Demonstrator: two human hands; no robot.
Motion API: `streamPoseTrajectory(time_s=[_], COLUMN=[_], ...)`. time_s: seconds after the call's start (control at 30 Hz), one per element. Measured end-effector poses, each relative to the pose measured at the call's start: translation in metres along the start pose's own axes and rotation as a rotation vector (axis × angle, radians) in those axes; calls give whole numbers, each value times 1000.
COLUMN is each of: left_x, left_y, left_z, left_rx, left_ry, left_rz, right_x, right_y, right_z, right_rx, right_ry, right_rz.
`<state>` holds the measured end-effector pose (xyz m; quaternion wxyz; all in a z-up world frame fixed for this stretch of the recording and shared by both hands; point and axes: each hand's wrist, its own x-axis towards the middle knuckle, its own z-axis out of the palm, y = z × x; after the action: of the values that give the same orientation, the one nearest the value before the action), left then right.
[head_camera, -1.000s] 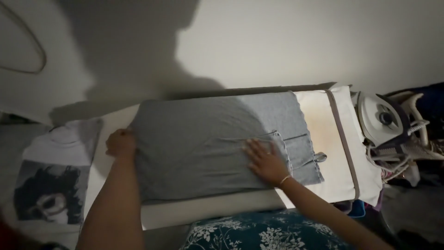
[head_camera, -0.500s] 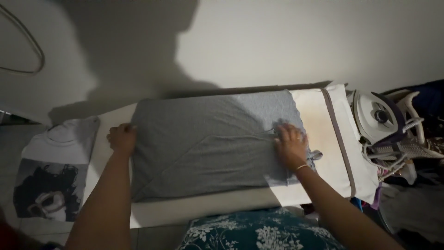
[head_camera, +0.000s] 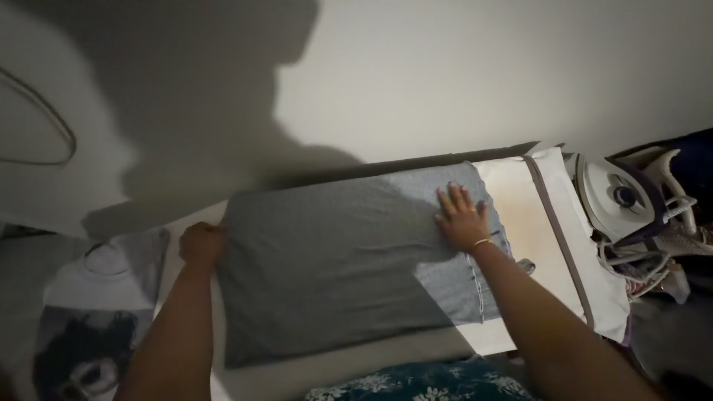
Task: The person folds a light gray t-shirt on an ironing board, then picks up a gray pair of shorts from a nearby pile and folds them on the same board. The folded items are placed on the board as the task proceeds.
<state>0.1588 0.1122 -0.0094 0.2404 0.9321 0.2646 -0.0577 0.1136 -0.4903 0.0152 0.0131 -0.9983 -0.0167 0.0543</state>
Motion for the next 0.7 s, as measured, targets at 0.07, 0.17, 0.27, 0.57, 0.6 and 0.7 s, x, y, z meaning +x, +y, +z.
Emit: streamPoseTrajectory(time_s=[0.07,0.17,0.27,0.57,0.6,0.7], left_x=[3,24,32,86,94,116], left_y=[1,14,26,87,95,105], left_z=[-3,8,30,35,36,33], left_rx=[57,113,102,362,339,344], left_ry=[24,127,179,-235,-286,-420], left_rz=[10,94,61,-203,-236,-245], right_x=[18,57,93,186,195,219], right_y=[19,37,52,61,62,61], right_z=[2,5,6,-7,-3,20], right_rx=[25,86,150,68,111,216], right_ry=[-57,-65,-33,-507,-493,-419], right_rz=[115,221,267,452,434,363])
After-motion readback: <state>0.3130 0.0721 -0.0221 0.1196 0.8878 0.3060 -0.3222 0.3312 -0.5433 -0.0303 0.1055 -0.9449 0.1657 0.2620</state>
